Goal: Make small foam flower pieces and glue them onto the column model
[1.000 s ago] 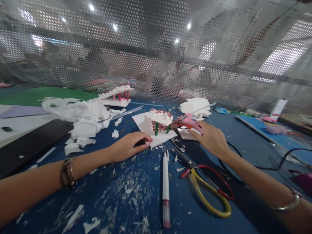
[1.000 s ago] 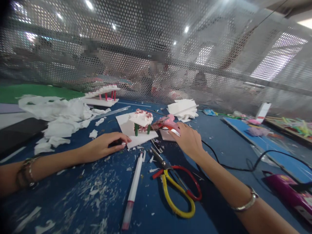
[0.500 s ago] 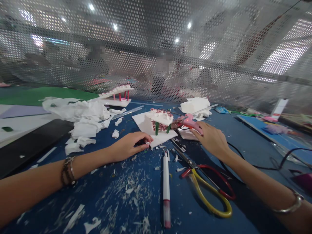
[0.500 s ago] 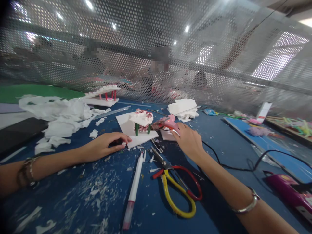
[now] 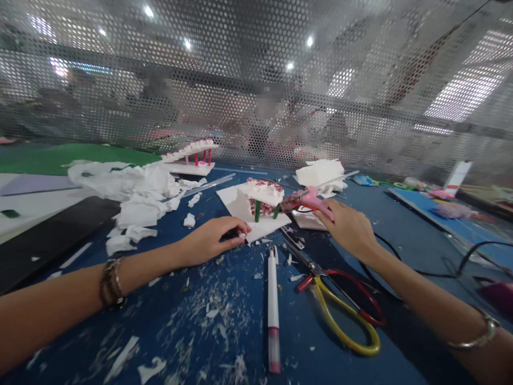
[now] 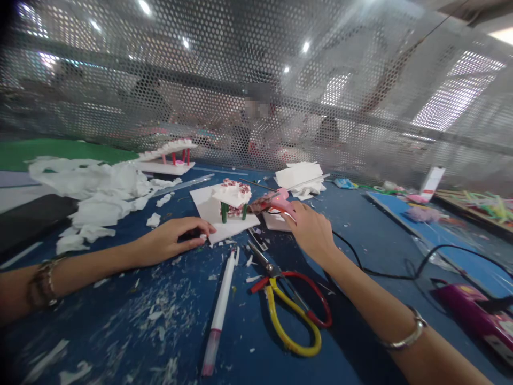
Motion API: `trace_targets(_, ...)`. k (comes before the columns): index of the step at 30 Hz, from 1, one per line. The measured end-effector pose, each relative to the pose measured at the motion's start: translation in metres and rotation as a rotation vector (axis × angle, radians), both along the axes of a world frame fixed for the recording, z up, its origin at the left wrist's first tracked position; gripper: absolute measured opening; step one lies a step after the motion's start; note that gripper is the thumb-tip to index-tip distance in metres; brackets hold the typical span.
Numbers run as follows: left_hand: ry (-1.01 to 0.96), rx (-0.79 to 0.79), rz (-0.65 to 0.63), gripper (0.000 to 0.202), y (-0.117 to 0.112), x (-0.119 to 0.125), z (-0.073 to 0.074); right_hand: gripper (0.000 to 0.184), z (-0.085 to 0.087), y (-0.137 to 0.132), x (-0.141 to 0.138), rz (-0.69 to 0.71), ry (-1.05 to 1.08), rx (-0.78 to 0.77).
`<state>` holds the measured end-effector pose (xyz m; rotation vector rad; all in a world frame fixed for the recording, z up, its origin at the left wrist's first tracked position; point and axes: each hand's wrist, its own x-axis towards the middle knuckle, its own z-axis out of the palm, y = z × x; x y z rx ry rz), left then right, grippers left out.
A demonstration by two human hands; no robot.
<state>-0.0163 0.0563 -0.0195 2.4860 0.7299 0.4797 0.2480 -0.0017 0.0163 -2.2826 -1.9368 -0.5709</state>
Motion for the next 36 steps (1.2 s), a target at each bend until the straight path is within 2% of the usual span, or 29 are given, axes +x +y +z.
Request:
trace_targets(14, -0.022, 0.0, 0.008, 0.022, -0.002, 0.0, 0.001, 0.027, -0.002, 0.001, 0.001, -0.009, -0.013, 0.005)
trace_targets(23, -0.064, 0.004, 0.13, 0.026, -0.001, -0.001, 0.006, 0.032, 0.009, -0.007, 0.01, -0.06, 0.06, 0.01)
trace_targets(27, -0.097, -0.039, 0.162, 0.028, 0.001, -0.002, 0.008, 0.032, 0.015, -0.024, 0.027, -0.131, 0.07, 0.049)
trace_targets(31, -0.156, -0.104, 0.179, 0.027, 0.001, -0.002, 0.015, 0.036, 0.02, -0.053, 0.05, -0.212, 0.139, 0.098)
trace_targets(36, -0.219, -0.196, 0.179, 0.025, -0.007, 0.002, 0.023, 0.045, 0.011, -0.093, 0.077, -0.216, 0.256, 0.101)
